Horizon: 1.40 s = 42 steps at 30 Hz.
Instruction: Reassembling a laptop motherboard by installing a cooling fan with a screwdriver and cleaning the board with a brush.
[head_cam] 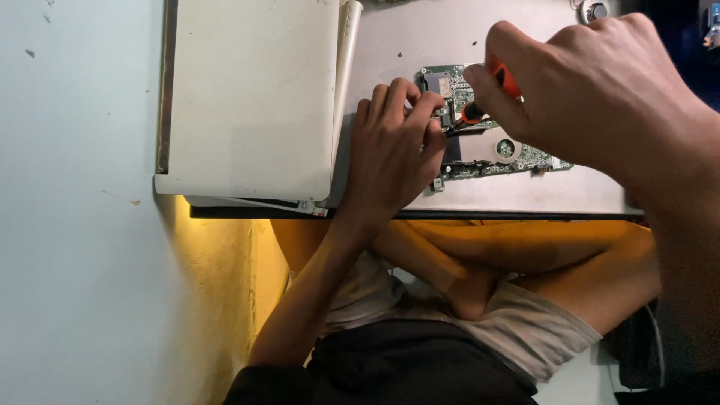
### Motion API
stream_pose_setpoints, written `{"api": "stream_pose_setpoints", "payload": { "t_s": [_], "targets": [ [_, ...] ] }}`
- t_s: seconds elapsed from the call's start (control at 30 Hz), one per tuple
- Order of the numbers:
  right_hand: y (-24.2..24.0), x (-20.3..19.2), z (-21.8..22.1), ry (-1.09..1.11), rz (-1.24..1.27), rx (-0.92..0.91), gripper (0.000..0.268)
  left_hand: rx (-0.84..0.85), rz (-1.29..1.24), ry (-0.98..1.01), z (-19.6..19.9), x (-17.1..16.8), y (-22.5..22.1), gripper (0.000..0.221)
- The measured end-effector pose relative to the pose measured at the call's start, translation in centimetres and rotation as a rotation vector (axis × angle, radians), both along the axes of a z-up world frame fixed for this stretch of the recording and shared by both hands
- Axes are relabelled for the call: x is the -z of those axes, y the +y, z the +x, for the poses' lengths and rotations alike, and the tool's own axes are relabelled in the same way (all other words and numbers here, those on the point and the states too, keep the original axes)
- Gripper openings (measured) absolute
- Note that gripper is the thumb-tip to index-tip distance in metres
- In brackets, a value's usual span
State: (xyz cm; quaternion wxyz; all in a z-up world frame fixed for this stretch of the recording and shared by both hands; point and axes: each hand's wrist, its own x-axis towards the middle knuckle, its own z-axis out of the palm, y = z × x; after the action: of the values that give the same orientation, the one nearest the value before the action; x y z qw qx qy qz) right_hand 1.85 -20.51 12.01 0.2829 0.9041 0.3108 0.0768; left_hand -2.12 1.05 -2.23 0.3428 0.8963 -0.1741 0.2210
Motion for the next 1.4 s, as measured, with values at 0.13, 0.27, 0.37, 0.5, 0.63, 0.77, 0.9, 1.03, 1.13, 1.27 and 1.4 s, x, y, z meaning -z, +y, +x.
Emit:
{"api": "stream_pose_setpoints", "payload": {
  "t_s": [0.13,0.27,0.37,0.5,0.63,0.77,0.9,1.03,1.13,1.27,1.4],
  "targets": [
    [1.4,-1.7,-0.4,0.047,-0.132,0.244,0.099,0.019,-0.017,0.020,0.0,0.1,0.1,0.022],
    [1.8,-2.6,0.0,0.311,0.221,0.119,0.042,0.082,-0.134,0.107,0.1,-0.6,0.2,0.023],
    [1.1,-1.6,0.2,0.233,0.199,0.068,0.039,0.115,-0.154,0.143,-0.1,-1.9,0.4,0.039],
    [2.1,-3.1,0.4,0.320,0.133,0.198,0.095,0.222,-0.117,0.167,0.2,-1.7,0.7,0.033],
    [1.8,-3.3,1.5,0.485,0.305,0.088,0.056,0.242,-0.056,0.177,0.3,-1.6,0.9,0.047],
    [1.1,-0.7,1.2,0.238,0.222,-0.061,0.043,0.256,0.078,0.206,-0.2,-1.6,0.8,0.077],
    [2.4,-2.3,0.8,0.197,0.116,0.072,0.089,0.253,0.174,0.188,0.0,-0.5,1.0,0.086],
    [1.3,-2.9,1.4,0.264,0.287,-0.126,0.043,0.255,0.150,0.187,0.2,-1.8,0.7,0.079],
    [1.6,-2.5,1.0,0.456,0.305,-0.030,0.024,0.240,0.135,0.208,0.2,-1.9,0.7,0.075],
    [2.1,-3.1,0.3,0.394,0.253,0.024,0.060,0.237,0.120,0.182,-0.1,-2.0,0.7,0.075],
    [2.3,-3.8,0.3,0.535,0.313,0.072,0.025,0.229,0.129,0.172,-0.1,-1.4,0.7,0.077]
  ]
}}
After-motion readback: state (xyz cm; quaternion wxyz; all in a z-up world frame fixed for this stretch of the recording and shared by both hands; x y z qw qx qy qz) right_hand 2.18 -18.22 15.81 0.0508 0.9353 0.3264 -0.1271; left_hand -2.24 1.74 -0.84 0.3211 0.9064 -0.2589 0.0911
